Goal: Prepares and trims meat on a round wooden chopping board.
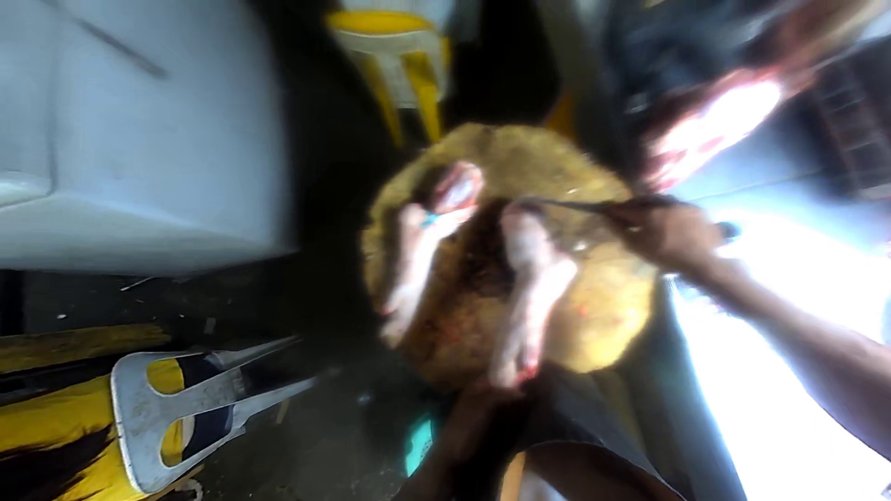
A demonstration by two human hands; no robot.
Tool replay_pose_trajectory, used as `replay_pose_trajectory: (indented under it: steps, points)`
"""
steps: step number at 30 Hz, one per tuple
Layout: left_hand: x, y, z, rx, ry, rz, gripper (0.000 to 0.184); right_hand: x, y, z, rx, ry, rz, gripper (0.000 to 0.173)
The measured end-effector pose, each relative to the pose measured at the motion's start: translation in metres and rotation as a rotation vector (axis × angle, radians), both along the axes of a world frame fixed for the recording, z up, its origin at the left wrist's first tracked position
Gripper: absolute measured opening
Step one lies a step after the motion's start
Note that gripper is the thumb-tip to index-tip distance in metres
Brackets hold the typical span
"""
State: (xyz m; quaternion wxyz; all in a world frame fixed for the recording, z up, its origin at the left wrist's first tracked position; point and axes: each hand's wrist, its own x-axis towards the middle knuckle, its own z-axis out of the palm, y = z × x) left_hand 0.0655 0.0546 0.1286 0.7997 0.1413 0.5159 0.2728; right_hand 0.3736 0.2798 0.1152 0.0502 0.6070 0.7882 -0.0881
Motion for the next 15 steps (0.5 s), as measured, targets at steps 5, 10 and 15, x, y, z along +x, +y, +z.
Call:
replay_pose_trajectory:
  steps: [5,10,15]
  points:
    - [0.011,0.013,0.032,-0.077,0.149,0.061,0.014,-0.002,0.082,-0.05,-0.188,0.604,-0.442,0.042]
    - [-0.011,-0.015,-0.016,0.145,0.08,-0.008,0.01,-0.022,0.143,-0.091,-0.438,1.122,-0.826,0.044]
    - [0.054,0.109,0.127,-0.006,0.551,-0.159,0.03,-0.018,0.179,-0.134,-0.45,1.407,-0.895,0.034]
